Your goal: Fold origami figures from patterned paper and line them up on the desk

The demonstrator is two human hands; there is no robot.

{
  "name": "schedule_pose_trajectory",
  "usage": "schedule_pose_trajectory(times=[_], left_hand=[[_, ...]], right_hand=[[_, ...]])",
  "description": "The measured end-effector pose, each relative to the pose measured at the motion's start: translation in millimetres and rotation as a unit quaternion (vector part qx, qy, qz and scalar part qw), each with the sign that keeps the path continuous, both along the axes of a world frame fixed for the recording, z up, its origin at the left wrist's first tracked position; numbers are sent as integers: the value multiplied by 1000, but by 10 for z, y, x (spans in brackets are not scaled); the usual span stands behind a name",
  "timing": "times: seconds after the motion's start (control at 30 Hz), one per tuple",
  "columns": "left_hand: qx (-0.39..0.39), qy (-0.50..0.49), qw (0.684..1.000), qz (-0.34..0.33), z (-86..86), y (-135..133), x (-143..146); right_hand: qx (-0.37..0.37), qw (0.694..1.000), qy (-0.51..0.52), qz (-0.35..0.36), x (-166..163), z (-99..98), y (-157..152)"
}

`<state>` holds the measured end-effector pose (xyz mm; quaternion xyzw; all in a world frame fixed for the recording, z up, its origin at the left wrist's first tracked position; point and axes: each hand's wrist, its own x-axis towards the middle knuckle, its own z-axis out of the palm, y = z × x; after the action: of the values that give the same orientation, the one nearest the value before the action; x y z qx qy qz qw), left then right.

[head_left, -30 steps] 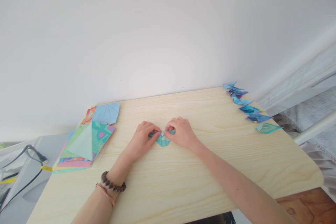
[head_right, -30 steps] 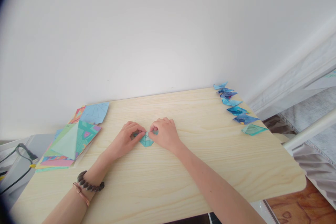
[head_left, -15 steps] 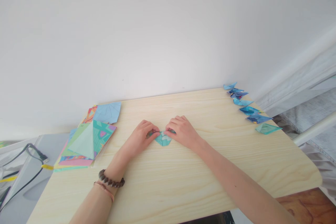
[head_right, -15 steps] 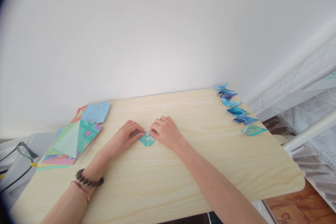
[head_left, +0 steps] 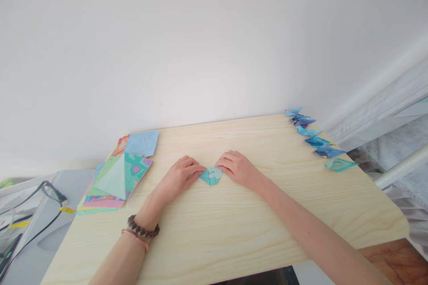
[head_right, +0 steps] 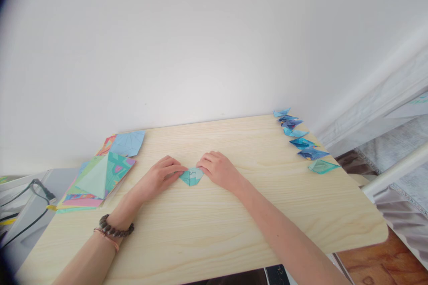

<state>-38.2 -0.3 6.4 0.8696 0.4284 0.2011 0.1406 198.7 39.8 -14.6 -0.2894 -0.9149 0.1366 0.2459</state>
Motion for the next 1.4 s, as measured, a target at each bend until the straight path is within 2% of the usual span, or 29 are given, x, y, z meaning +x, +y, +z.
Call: schedule_pose_trajectory(times=[0.3, 0.73, 0.93, 1.23, 1.4], left_hand=[[97, 92, 990, -35, -80, -110, -78], [125, 169, 977, -41, -8, -210, -51], [124, 176, 977, -12, -25, -331, -10], [109, 208, 969, 71, -63, -436, 201], [107, 244, 961, 79, -37, -447, 276]], right_hand=[[109, 993, -49, 16, 60, -8, -40], [175, 980, -97, -12, 54, 38, -189], [171, 978, -115, -26, 61, 29, -262], [125, 980, -118, -100, -3, -9, -443], [112, 978, -136, -112, -70, 41, -484]])
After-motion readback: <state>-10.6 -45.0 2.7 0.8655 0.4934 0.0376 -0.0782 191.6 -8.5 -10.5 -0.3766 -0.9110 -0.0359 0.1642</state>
